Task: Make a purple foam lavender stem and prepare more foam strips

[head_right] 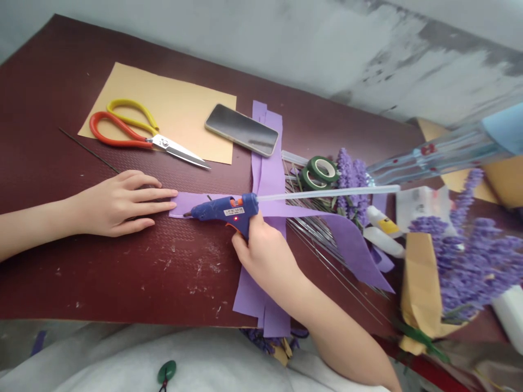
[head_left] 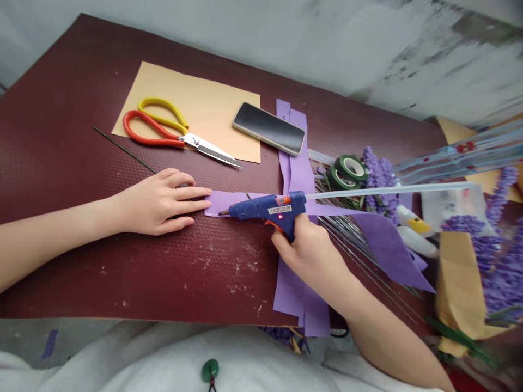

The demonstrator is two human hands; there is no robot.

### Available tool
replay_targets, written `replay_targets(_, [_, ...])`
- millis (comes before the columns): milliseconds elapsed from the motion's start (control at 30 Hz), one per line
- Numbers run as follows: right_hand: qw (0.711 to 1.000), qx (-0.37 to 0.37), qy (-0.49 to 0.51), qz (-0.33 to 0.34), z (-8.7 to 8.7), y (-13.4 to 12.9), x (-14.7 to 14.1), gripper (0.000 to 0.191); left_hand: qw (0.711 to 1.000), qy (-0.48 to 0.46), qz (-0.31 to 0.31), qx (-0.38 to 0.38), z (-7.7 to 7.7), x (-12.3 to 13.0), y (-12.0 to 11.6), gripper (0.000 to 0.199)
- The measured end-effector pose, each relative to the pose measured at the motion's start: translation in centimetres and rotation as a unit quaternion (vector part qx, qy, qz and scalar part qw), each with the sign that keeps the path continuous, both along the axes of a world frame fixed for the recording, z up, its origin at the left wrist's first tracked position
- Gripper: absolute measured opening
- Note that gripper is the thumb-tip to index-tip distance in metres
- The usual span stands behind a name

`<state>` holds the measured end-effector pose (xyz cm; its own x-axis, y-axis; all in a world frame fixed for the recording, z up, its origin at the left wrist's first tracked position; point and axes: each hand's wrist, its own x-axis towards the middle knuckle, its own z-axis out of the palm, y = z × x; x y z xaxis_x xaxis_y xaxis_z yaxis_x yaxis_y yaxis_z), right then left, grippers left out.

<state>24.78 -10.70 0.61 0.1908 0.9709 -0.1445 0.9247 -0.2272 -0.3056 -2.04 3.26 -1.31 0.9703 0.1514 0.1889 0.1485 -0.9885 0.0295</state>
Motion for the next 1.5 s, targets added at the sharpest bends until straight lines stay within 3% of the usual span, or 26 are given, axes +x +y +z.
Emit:
replay_targets(700, [0.999, 0.019, -0.047, 0.010, 0.4, -0.3, 0.9, 0.023, 0.999, 0.022, 0.013, -0.019, 0.2, 0.2, 0.0, 0.040])
replay_targets(1033, [0.996, 0.042, -0.077, 0.025, 0.6, -0.4, 1.2, 0.034, 1.000, 0.013, 0.006, -0.010, 0.1, 0.2, 0.0, 0.040])
replay_targets(1500, [0.996, 0.029, -0.070, -0.043, 0.4, 0.5, 0.8, 0.052, 0.999, 0.020, 0.018, -0.032, 0.1, 0.1, 0.1, 0.041])
